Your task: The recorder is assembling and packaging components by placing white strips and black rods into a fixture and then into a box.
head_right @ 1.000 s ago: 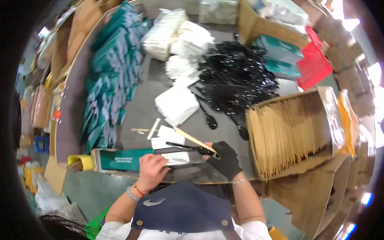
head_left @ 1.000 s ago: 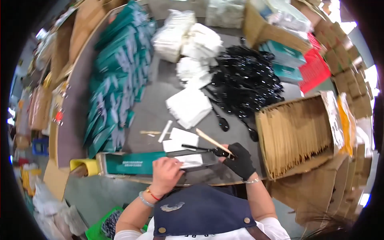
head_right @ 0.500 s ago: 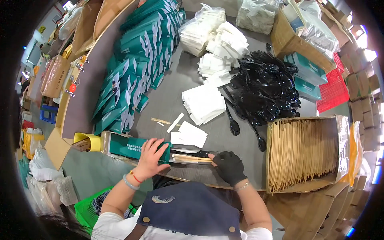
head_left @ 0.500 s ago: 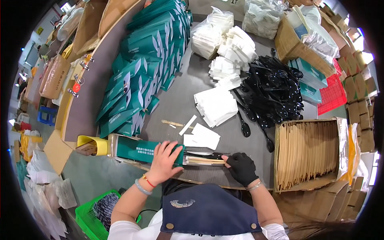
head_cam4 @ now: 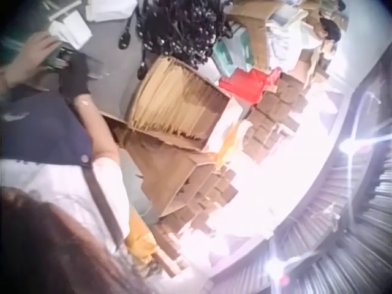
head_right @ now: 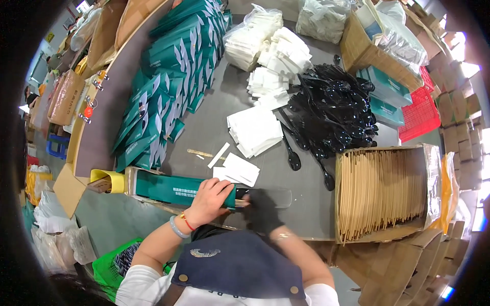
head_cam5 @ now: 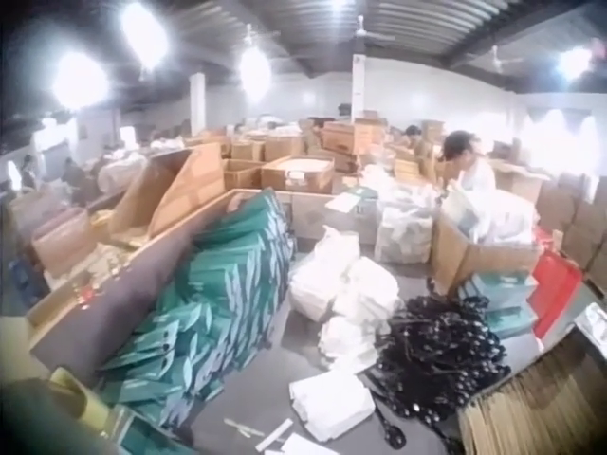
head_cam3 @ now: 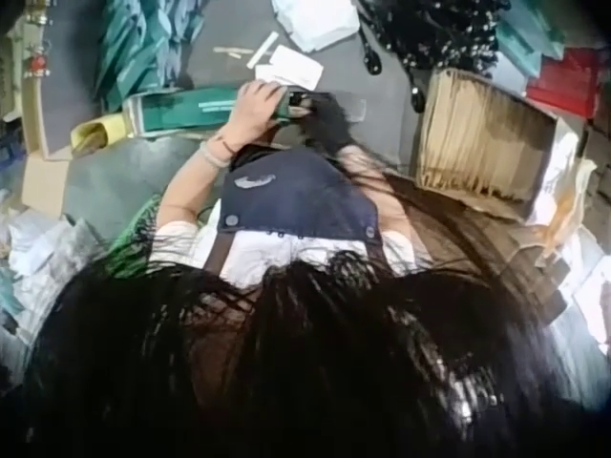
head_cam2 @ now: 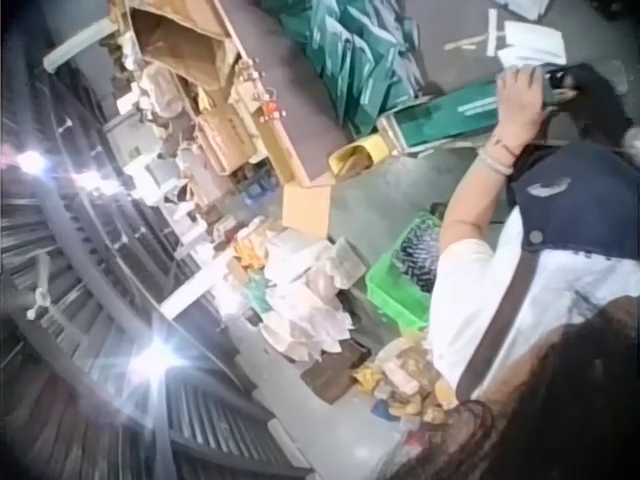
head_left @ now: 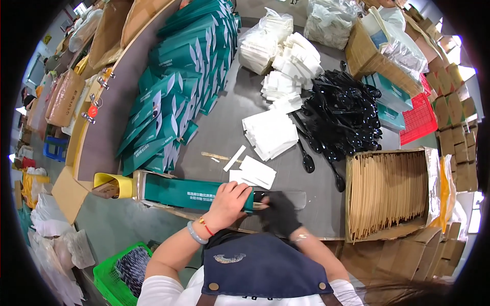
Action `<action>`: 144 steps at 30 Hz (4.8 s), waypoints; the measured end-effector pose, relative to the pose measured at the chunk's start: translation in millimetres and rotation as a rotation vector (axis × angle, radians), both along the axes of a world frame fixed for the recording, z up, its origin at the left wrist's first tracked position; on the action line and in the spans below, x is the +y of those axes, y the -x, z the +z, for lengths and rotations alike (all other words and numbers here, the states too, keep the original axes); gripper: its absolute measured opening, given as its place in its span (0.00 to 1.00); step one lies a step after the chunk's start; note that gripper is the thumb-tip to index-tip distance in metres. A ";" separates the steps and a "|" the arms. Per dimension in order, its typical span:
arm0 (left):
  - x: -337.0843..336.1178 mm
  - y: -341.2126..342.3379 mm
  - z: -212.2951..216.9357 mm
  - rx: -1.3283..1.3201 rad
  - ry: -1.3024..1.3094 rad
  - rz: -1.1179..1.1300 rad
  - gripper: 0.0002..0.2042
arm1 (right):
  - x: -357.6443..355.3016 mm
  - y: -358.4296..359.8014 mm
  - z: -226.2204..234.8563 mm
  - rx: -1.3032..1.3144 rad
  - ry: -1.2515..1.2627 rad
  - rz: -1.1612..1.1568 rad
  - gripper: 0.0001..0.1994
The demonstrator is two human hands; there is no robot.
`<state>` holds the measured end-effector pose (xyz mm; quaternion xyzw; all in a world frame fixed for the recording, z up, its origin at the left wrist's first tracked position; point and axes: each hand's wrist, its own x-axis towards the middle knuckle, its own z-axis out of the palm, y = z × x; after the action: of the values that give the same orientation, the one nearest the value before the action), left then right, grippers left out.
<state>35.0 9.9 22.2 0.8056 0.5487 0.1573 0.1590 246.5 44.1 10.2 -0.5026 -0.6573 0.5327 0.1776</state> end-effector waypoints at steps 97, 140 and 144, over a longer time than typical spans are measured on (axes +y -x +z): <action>-42.7 -11.2 -3.5 0.076 -0.067 0.000 0.25 | 52.8 -113.4 3.5 -0.246 -0.324 -0.537 0.17; 30.4 23.2 68.6 0.215 0.096 -0.313 0.17 | 20.1 -17.2 37.2 -0.400 -0.689 0.243 0.31; 77.0 89.5 141.4 0.196 -0.062 -0.255 0.15 | 28.9 -59.9 54.6 -0.352 -0.673 -0.063 0.32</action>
<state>-54.6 86.9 163.6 0.8847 0.4497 0.0734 0.0982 306.4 73.0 64.8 -0.5201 -0.8000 0.1869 0.2335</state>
